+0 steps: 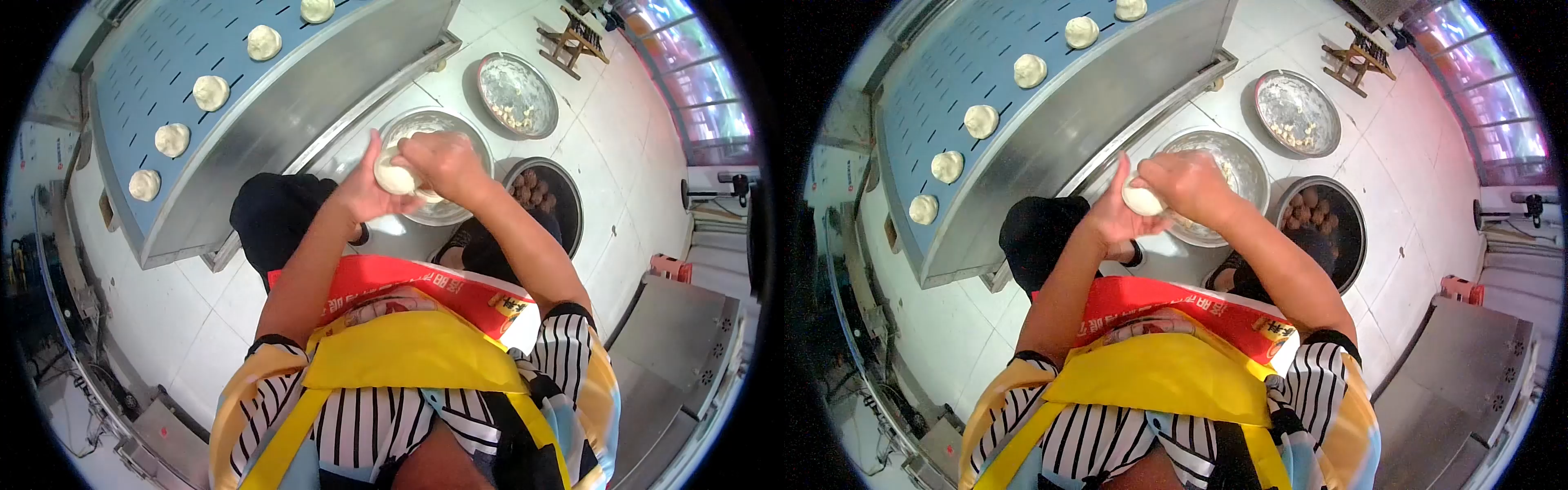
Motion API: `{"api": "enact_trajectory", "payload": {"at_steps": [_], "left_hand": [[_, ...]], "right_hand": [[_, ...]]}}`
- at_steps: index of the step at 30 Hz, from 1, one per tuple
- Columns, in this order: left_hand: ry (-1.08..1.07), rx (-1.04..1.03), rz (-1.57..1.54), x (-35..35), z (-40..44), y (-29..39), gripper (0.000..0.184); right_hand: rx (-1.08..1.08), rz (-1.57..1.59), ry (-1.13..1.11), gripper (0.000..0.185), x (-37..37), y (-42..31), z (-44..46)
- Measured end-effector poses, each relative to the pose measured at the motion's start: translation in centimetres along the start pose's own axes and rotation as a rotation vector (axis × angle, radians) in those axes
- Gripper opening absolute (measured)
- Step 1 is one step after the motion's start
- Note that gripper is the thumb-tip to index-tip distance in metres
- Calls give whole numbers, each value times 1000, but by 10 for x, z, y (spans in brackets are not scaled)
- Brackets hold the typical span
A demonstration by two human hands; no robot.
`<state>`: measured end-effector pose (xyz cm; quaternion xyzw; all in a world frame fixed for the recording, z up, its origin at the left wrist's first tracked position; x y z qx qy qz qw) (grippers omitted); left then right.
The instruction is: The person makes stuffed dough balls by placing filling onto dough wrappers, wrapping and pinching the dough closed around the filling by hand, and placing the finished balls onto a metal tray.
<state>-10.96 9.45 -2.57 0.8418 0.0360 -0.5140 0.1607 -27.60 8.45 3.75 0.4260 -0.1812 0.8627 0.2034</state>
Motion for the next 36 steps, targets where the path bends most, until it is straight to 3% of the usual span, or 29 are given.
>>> {"api": "enact_trajectory", "payload": {"at_steps": [3,4,6,8,11,12,14,16,17,19,22,23,25,26,28,29,30,31,32,33,35,36], "left_hand": [[-85,-249,-107,11,15,-11,42],[38,-484,91,-2,18,-11,38],[137,-721,115,-26,16,-15,37],[80,-588,-256,-31,11,1,39],[-139,-185,-167,-27,-1,5,54],[-409,-45,-35,-24,3,10,54],[-94,-415,154,-16,10,1,53],[216,-813,326,-41,13,2,51],[676,-1054,910,-39,9,9,53],[982,-1396,1579,-42,6,14,52],[776,-1590,2142,-22,2,29,45],[654,-1583,2244,-18,-1,30,40],[399,-1467,2373,-15,0,31,40],[401,-1477,2363,-16,1,27,39],[411,-1510,2344,-20,3,21,38],[541,-1502,2140,-20,7,20,39],[666,-1487,1930,-16,13,15,40],[788,-1460,1714,-16,18,11,41],[779,-1265,1417,-15,21,6,46],[613,-1067,989,-12,24,2,46],[265,-628,168,-6,30,-6,48],[175,-547,39,-5,29,-9,40]], "right_hand": [[-9,-10,36,16,11,3,4],[-34,16,70,16,16,9,4],[-43,37,106,15,21,11,2],[52,68,119,16,25,11,8],[93,138,16,16,32,2,11],[91,143,-12,15,30,4,9],[-29,101,16,13,30,5,8],[-426,258,113,15,24,9,3],[-630,337,161,16,18,10,-2],[-907,747,322,26,-7,21,-11],[-1276,1332,356,23,-20,28,-18],[-1366,1433,238,22,-20,33,-21],[-1408,1467,-205,25,-16,47,-32],[-1451,1458,-403,28,-15,54,-34],[-1456,1721,-222,29,-4,70,-37],[-1443,1844,-134,30,2,81,-40],[-1292,2080,16,24,3,93,-49],[-1346,1811,51,20,1,89,-48],[-1379,1552,88,17,-3,79,-49],[-1396,1295,129,16,-8,72,-52],[-1209,1056,-99,30,-33,90,-82],[-1093,869,-181,35,-42,95,-92]]}}
Point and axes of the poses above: each hand's wrist, its own z-axis towards the middle knuckle, its own x-axis out of the back of the hand, y = z × x, the point moved 1 cm from there along z, towards the middle knuckle, and after that the axes turned 10 degrees about x, right-handed, at the moved point
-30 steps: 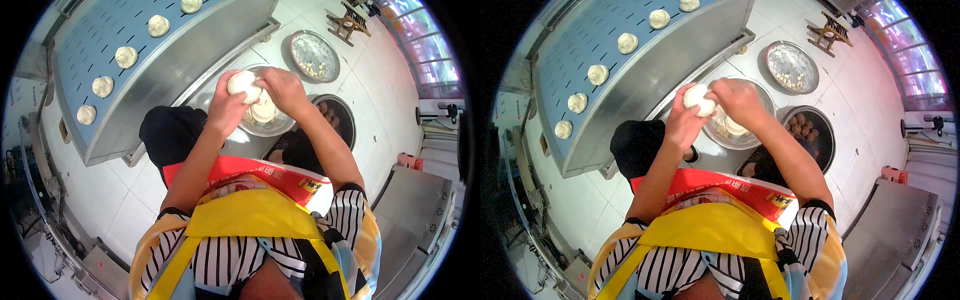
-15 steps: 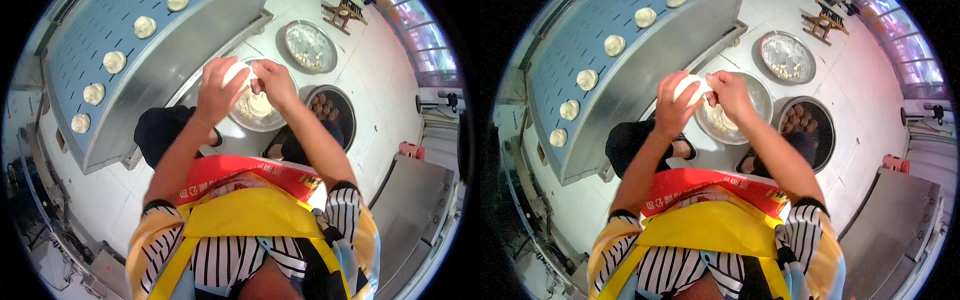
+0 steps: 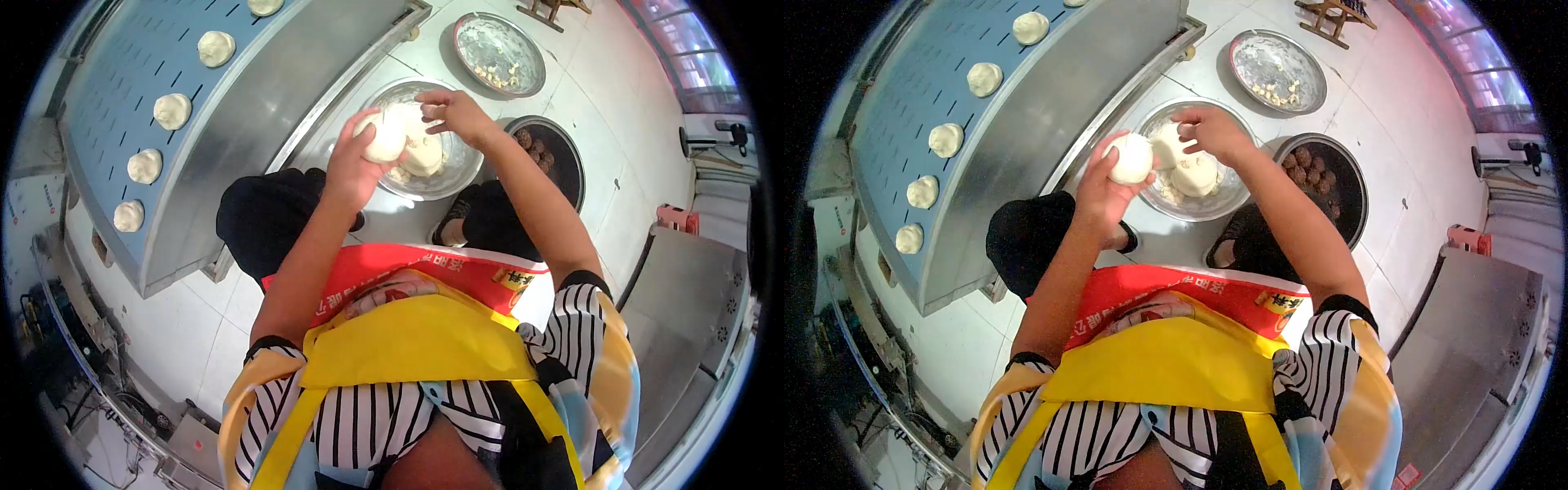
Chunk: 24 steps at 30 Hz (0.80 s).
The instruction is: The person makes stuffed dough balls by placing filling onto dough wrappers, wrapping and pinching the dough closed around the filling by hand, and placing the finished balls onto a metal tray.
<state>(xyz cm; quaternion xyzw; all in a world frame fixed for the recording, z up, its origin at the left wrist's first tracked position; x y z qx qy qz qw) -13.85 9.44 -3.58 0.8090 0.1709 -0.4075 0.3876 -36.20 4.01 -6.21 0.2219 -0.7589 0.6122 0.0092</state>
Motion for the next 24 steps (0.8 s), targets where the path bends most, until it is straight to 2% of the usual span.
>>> {"api": "enact_trajectory", "payload": {"at_steps": [1,2,3,5,6,8,9,10,11,12,15,18,21,23,24], "left_hand": [[-11,43,-24,2,0,-2,39],[-20,86,-50,4,-1,-4,40],[-28,130,-75,6,-1,-7,43],[-54,238,0,15,6,-9,60],[-66,292,35,17,8,-10,69],[62,288,7,-9,3,-8,76],[123,288,-1,-19,2,-7,80],[39,279,41,-19,4,-3,86],[74,257,36,-21,6,-2,87],[112,239,28,-26,6,-3,87],[196,204,12,-40,-4,1,85],[245,100,29,-48,-11,2,82],[225,12,181,-45,-8,8,79],[202,27,363,-48,-14,17,76],[191,48,272,-49,-15,17,75]], "right_hand": [[85,-212,-5,41,0,4,1],[305,-586,11,53,-2,7,-2],[349,-447,2,56,-5,-8,-10],[437,-174,-23,63,-17,-61,-30],[522,-188,-63,68,-29,-72,-39],[691,-213,-141,77,-51,-86,-55],[641,-56,-57,83,-56,-83,-58],[595,97,25,88,-60,-77,-58],[546,251,99,94,-61,-73,-56],[418,135,52,97,-58,-73,-57],[354,21,134,89,-65,-74,-60],[452,0,275,81,-76,-84,-60],[597,58,220,80,-79,-101,-64],[519,8,288,79,-78,-103,-65],[487,-18,319,79,-78,-104,-64]]}}
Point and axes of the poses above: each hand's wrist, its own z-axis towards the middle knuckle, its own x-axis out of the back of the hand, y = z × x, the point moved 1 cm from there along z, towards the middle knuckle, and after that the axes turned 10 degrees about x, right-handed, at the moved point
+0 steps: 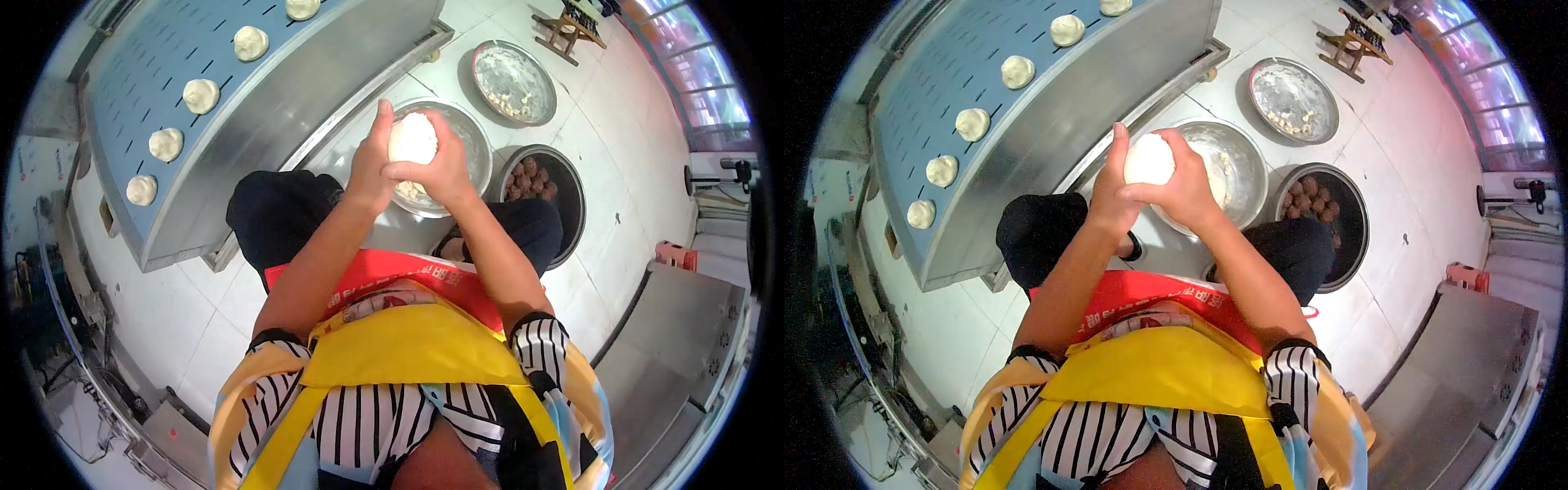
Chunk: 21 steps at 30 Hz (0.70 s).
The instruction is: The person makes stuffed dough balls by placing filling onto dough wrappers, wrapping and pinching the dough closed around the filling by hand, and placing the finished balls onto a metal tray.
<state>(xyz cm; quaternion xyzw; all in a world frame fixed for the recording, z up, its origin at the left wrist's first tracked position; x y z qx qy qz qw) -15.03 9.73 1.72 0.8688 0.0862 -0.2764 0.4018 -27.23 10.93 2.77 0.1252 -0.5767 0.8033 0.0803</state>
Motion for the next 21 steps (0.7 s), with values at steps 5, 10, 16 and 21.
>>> {"api": "enact_trajectory", "payload": {"at_steps": [5,10,16,21], "left_hand": [[-53,26,-205,-10,-7,-2,72],[-120,119,-13,7,-7,-7,70],[-276,112,-95,13,-7,-1,62],[94,138,-227,-10,-13,2,68]], "right_hand": [[69,-47,35,69,-2,-6,4],[-174,210,-107,62,3,-13,2],[42,231,-81,62,0,-16,6],[-31,-34,-24,62,-11,-13,6]]}}
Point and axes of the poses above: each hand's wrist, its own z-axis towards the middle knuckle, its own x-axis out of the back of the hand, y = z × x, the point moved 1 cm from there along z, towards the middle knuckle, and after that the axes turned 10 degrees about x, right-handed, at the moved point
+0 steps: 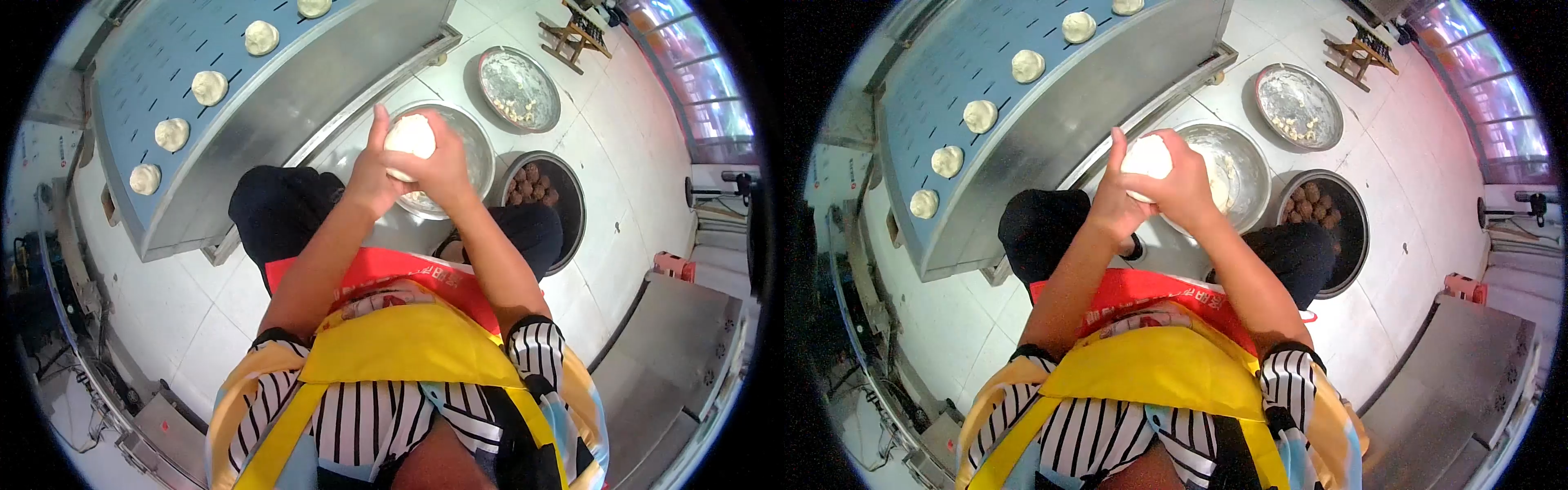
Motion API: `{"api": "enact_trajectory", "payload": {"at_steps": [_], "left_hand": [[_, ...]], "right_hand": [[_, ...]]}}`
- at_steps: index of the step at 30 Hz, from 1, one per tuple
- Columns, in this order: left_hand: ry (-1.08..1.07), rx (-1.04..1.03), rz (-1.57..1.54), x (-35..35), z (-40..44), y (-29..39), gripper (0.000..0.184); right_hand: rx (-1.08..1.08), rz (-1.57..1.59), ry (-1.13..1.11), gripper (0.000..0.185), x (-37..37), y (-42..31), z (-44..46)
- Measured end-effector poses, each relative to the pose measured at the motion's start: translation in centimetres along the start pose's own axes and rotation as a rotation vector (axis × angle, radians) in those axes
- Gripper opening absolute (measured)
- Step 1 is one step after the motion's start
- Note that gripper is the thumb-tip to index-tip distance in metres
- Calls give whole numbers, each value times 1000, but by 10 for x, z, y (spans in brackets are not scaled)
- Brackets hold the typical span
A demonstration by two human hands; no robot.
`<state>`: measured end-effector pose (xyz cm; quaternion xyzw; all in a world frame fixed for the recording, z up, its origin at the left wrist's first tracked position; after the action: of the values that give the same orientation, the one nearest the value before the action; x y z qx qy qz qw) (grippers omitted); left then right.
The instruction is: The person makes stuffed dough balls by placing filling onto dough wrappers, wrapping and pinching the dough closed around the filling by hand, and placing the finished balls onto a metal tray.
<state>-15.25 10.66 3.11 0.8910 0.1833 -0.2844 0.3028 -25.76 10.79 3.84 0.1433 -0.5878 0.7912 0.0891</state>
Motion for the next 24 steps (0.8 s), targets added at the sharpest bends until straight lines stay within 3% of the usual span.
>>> {"api": "enact_trajectory", "payload": {"at_steps": [1,3,5,7,10,11,14,17,20,23,24], "left_hand": [[-62,-25,-29,1,-2,0,69],[-667,131,-79,39,25,3,73],[-703,148,1,42,26,6,72],[-160,42,200,13,-2,7,66],[-133,-39,-65,5,3,1,63],[-193,-46,-29,8,2,3,60],[-215,30,190,17,-2,10,62],[-49,-142,142,5,1,2,62],[-138,-120,0,5,-2,5,60],[-586,28,124,38,15,15,60],[-428,-17,76,31,11,11,60]], "right_hand": [[97,-160,49,62,-4,3,0],[-82,152,-78,60,6,-11,-2],[-122,279,-112,59,9,-15,1],[-36,222,-47,59,5,3,0],[99,-174,74,51,-4,4,0],[139,-173,51,52,-3,4,1],[-142,331,-144,54,8,-15,0],[-25,92,54,63,-5,7,-4],[177,-133,30,66,-6,3,1],[-69,292,-118,65,2,-7,0],[-45,204,-72,64,0,-6,-1]]}}
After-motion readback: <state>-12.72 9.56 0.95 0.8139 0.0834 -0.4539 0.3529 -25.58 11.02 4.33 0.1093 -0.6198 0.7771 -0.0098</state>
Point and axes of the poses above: each hand's wrist, its own z-axis towards the middle knuckle, its own x-axis out of the back of the hand, y = z × x, the point moved 1 cm from there along z, towards the middle knuckle, and after that the axes turned 10 degrees about x, right-handed, at the moved point
